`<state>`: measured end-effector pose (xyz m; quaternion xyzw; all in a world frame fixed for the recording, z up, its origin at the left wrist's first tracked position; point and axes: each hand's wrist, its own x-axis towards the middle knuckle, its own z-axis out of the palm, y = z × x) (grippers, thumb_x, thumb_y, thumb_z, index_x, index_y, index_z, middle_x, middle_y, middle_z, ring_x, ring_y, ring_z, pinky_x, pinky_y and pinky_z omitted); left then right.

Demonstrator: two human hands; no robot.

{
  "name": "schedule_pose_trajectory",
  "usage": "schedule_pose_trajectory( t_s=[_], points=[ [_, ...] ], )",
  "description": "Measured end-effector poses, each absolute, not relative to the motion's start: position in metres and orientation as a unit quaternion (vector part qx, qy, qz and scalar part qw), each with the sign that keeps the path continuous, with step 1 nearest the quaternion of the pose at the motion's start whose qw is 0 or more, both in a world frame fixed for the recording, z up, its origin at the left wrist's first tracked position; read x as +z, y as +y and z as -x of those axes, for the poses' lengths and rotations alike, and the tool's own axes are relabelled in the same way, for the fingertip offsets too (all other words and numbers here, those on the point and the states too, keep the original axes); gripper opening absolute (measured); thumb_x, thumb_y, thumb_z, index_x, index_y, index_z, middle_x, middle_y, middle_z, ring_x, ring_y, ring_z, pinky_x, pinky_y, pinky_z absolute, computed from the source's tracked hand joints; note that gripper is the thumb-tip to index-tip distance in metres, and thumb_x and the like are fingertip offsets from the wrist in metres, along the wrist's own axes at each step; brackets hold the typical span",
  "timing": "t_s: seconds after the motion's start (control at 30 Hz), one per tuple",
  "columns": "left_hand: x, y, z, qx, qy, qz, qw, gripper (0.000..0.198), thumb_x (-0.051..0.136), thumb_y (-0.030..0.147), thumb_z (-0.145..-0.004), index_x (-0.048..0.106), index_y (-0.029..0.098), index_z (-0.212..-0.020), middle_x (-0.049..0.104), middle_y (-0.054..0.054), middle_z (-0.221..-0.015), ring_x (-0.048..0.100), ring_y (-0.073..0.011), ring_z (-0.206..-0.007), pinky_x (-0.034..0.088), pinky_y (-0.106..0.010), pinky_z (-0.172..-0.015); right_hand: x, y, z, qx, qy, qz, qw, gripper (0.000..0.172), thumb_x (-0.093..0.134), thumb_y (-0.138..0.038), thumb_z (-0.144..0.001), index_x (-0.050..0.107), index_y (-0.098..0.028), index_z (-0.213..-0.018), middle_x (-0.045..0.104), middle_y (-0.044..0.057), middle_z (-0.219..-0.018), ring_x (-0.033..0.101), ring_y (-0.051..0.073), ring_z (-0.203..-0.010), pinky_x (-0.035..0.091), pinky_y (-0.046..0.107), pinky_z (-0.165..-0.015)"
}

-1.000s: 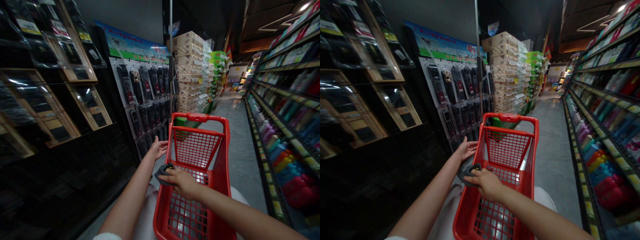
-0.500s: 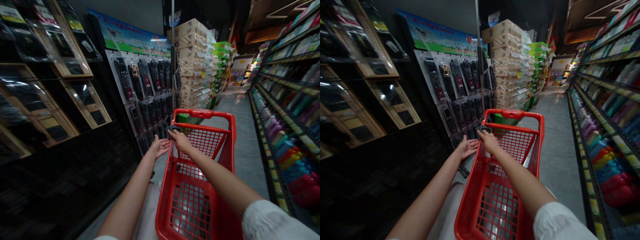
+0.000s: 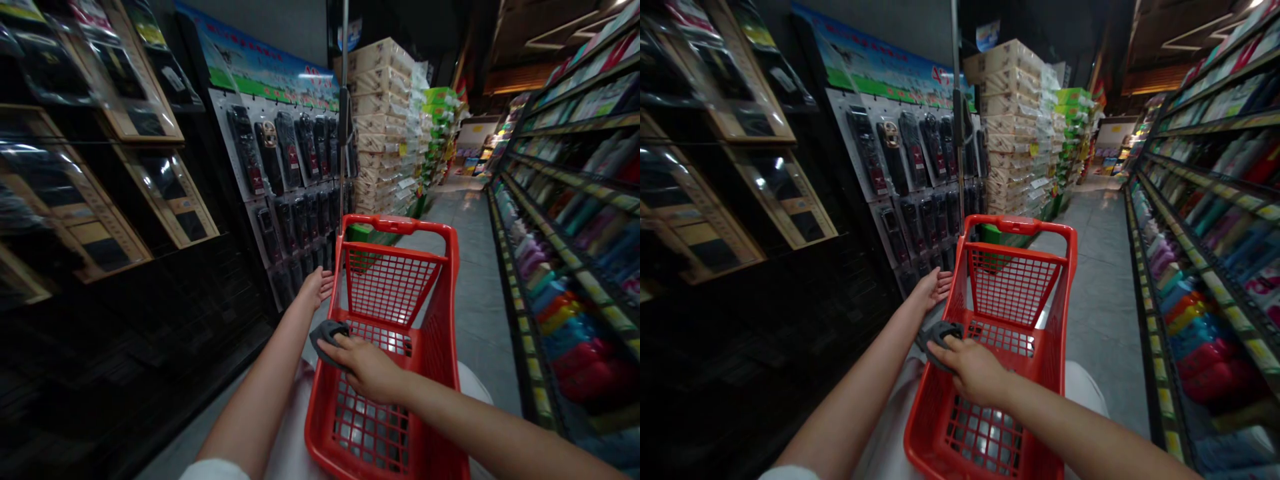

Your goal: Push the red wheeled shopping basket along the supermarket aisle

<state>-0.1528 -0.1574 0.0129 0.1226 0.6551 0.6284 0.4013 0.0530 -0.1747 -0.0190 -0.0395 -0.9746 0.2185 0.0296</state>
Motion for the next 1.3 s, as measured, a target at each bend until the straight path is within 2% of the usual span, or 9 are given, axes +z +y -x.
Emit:
schedule_pose_trajectory(
  t_s=[0.13,0.23,0.3,0.43,0.57,0.73,1.07,1.17,1.3],
  points=[
    [0.009,-0.136,0.137,0.619,0.708,-0.151,0.306,0.033,0.035,0.03,-0.099,0.063,0.013,-0.105,0.071,-0.017,-0.108,0.068,-0.0246,-0.101,0.053,-0.031,-0.082,-0.018,-0.146,-0.055,0.242,-0.969,0.031,0.046,0.08,0.051,-0.005,-0.074,0.045,-0.034,-0.149,0.049,0.004,-0.151,0.052,0.023,-0.132,0.042,0.037,-0.109],
    [0.007,-0.129,0.126,0.599,0.736,-0.193,0.25,0.027,0.041,0.028,-0.098,0.064,0.017,-0.108,0.067,-0.016,-0.124,0.056,-0.0289,-0.127,0.046,-0.033,-0.096,-0.02,-0.106,-0.05,0.242,-0.958,0.118,0.102,0.079,0.052,-0.005,-0.073,0.049,-0.029,-0.147,0.05,0.005,-0.15,0.049,0.023,-0.135,0.041,0.037,-0.11],
    [0.005,-0.131,0.121,0.576,0.754,-0.219,0.229,0.026,0.046,0.029,-0.096,0.062,0.019,-0.115,0.064,-0.016,-0.13,0.05,-0.0308,-0.134,0.041,-0.036,-0.104,-0.015,-0.077,-0.05,0.21,-0.944,0.205,0.152,0.077,0.053,-0.006,-0.073,0.049,-0.024,-0.147,0.052,0.007,-0.148,0.049,0.024,-0.135,0.043,0.039,-0.109],
    [0.002,-0.139,0.115,0.484,0.813,-0.266,0.181,0.02,0.049,0.028,-0.094,0.06,0.02,-0.108,0.069,-0.02,-0.117,0.056,-0.0352,-0.127,0.039,-0.043,-0.105,0.014,-0.022,-0.062,0.022,-0.912,0.345,0.222,0.069,0.055,-0.016,-0.084,0.043,-0.026,-0.151,0.044,0.01,-0.153,0.054,0.029,-0.122,0.049,0.042,-0.098],
    [0.002,-0.141,0.11,0.482,0.825,-0.262,0.135,0.01,0.05,0.021,-0.092,0.055,0.018,-0.099,0.07,-0.022,-0.107,0.059,-0.0361,-0.124,0.042,-0.042,-0.101,0.035,0.018,-0.069,-0.132,-0.88,0.414,0.193,0.053,0.047,-0.028,-0.097,0.045,-0.029,-0.15,0.048,0.011,-0.149,0.056,0.031,-0.108,0.047,0.045,-0.087],
    [0.005,-0.141,0.105,0.436,0.85,-0.267,0.127,0.011,0.045,0.018,-0.092,0.054,0.017,-0.098,0.069,-0.026,-0.108,0.061,-0.0407,-0.118,0.042,-0.05,-0.101,0.025,0.043,-0.055,-0.106,-0.886,0.417,0.173,0.044,0.043,-0.023,-0.1,0.053,-0.024,-0.143,0.062,0.012,-0.133,0.055,0.027,-0.106,0.039,0.041,-0.094],
    [0.008,-0.145,0.104,0.458,0.846,-0.238,0.134,0.012,0.048,0.016,-0.09,0.057,0.02,-0.098,0.07,-0.021,-0.102,0.063,-0.0384,-0.116,0.043,-0.047,-0.099,0.025,0.022,0.025,-0.073,-0.908,0.367,0.188,0.044,0.043,-0.032,-0.101,0.05,-0.028,-0.144,0.061,0.009,-0.13,0.052,0.026,-0.105,0.04,0.036,-0.09],
    [0.008,-0.145,0.105,0.412,0.865,-0.259,0.121,0.019,0.043,0.017,-0.093,0.057,0.018,-0.105,0.07,-0.023,-0.106,0.065,-0.0397,-0.111,0.044,-0.048,-0.096,0.028,0.006,0.06,-0.059,-0.91,0.364,0.189,0.044,0.044,-0.028,-0.099,0.051,-0.029,-0.142,0.061,0.011,-0.127,0.051,0.028,-0.108,0.04,0.038,-0.09],
    [0.008,-0.145,0.107,0.367,0.881,-0.276,0.117,0.028,0.038,0.017,-0.094,0.057,0.014,-0.115,0.069,-0.026,-0.111,0.065,-0.0403,-0.109,0.044,-0.048,-0.096,0.027,-0.01,0.094,-0.052,-0.91,0.36,0.197,0.047,0.029,-0.022,-0.101,0.051,-0.028,-0.142,0.06,0.014,-0.127,0.05,0.03,-0.111,0.039,0.044,-0.091]
  ],
)
